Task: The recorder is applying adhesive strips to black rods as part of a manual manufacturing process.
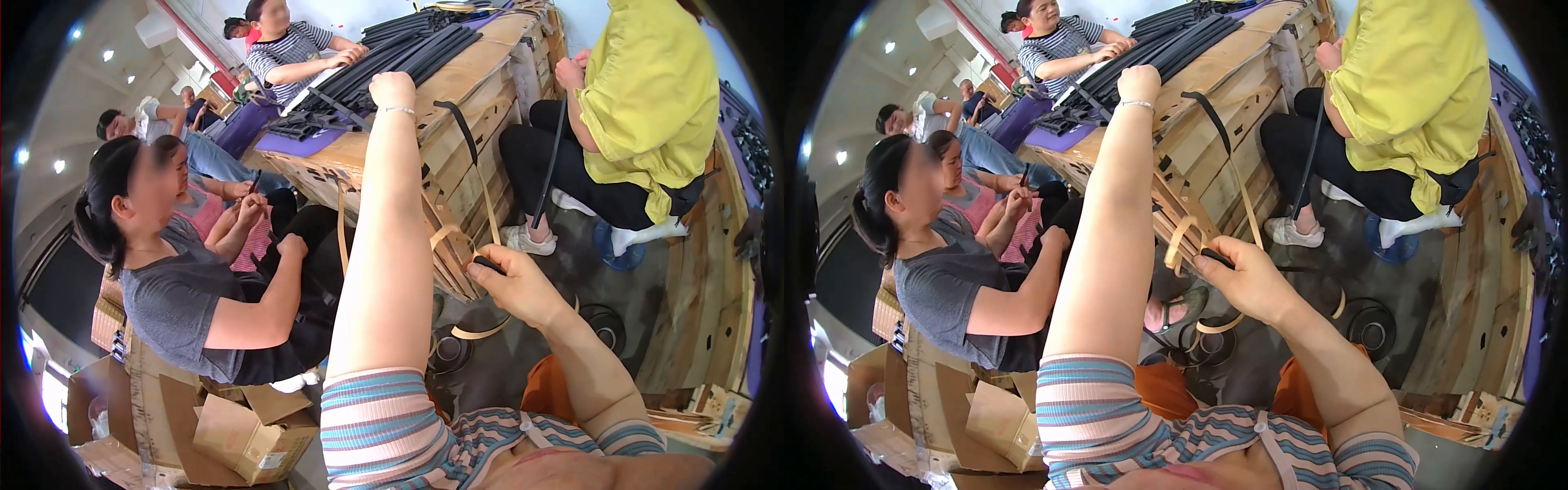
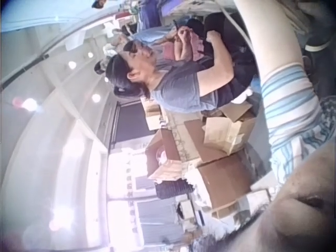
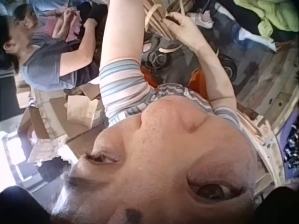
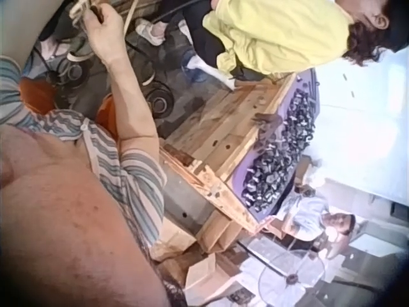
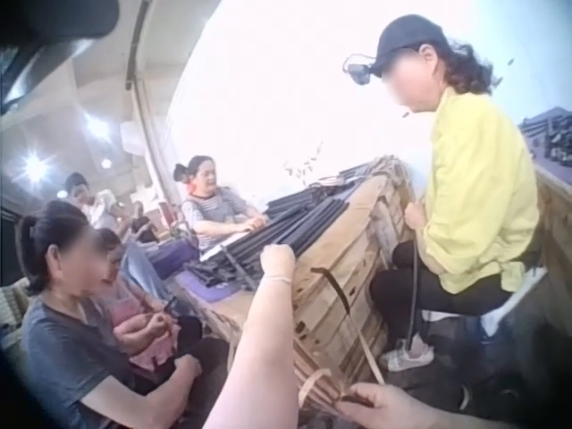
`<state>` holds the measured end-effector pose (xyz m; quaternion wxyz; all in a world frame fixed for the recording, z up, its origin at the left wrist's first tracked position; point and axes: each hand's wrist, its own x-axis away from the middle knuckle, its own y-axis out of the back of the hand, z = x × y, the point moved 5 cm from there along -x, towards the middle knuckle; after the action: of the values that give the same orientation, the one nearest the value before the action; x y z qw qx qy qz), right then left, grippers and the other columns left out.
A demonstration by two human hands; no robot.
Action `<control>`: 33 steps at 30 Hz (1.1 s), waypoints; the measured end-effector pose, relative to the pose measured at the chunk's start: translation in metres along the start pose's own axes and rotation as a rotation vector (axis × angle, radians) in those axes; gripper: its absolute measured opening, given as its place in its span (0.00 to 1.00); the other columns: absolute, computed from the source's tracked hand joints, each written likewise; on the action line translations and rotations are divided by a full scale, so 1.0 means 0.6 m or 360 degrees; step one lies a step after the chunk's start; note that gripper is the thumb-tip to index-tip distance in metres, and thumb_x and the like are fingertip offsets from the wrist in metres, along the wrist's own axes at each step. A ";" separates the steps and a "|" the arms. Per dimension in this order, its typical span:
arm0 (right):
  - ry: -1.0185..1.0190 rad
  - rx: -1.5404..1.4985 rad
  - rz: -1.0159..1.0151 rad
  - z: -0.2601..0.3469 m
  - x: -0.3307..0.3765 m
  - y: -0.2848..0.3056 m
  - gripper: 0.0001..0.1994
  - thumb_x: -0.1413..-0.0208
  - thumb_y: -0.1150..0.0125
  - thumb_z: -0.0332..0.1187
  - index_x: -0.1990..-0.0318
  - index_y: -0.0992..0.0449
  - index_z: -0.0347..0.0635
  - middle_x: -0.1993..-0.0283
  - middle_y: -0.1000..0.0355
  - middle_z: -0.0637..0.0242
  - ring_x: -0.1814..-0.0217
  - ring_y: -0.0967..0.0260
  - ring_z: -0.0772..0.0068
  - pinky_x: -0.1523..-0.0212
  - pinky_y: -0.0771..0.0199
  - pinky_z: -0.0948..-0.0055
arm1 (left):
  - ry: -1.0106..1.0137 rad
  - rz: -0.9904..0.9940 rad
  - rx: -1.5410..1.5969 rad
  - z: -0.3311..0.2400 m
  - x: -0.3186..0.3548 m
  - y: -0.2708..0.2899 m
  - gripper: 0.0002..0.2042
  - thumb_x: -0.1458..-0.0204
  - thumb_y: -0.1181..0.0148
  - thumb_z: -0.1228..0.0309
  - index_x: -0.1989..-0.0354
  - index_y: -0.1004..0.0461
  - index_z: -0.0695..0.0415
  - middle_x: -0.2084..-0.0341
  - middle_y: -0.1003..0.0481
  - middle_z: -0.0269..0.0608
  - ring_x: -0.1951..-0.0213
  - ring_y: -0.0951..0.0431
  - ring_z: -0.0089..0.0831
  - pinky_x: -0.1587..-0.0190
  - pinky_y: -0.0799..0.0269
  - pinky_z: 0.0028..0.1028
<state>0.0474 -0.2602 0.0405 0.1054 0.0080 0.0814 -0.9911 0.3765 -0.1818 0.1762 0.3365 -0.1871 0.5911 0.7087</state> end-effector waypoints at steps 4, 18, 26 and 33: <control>0.0045 0.0045 0.0059 -0.002 -0.005 -0.001 0.08 0.43 0.50 0.34 0.61 0.29 0.41 0.82 0.45 0.83 0.84 0.54 0.92 0.85 0.55 0.87 | -0.0095 -0.0094 -0.0096 -0.011 -0.007 0.017 0.09 0.54 0.51 0.71 0.73 0.22 0.56 0.72 0.23 0.45 0.66 0.23 0.42 0.64 0.26 0.32; 0.0049 0.0092 0.0042 -0.009 -0.002 -0.010 0.08 0.43 0.51 0.33 0.61 0.29 0.41 0.79 0.40 0.82 0.83 0.51 0.92 0.83 0.51 0.87 | 0.0103 -0.0185 -0.0039 -0.010 0.005 0.006 0.09 0.54 0.51 0.72 0.71 0.23 0.57 0.70 0.24 0.48 0.66 0.23 0.39 0.64 0.27 0.31; -0.0044 0.0086 0.0020 -0.013 -0.007 0.000 0.08 0.42 0.53 0.32 0.62 0.29 0.40 0.82 0.46 0.83 0.84 0.55 0.92 0.84 0.55 0.86 | 0.0067 0.0411 0.0272 -0.042 0.000 0.028 0.14 0.53 0.47 0.61 0.65 0.24 0.58 0.63 0.25 0.50 0.58 0.25 0.41 0.57 0.29 0.34; 0.0043 0.0117 -0.0082 -0.023 -0.017 0.014 0.07 0.42 0.52 0.33 0.63 0.29 0.41 0.84 0.48 0.83 0.86 0.54 0.91 0.85 0.55 0.86 | 0.0396 0.0190 0.0714 -0.028 0.002 0.093 0.16 0.53 0.49 0.61 0.67 0.24 0.61 0.64 0.26 0.53 0.59 0.25 0.43 0.55 0.30 0.33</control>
<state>0.0592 -0.2640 0.0261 0.0784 0.0231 0.0467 -0.9956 0.3345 -0.2016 0.2113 0.2519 -0.1581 0.7804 0.5501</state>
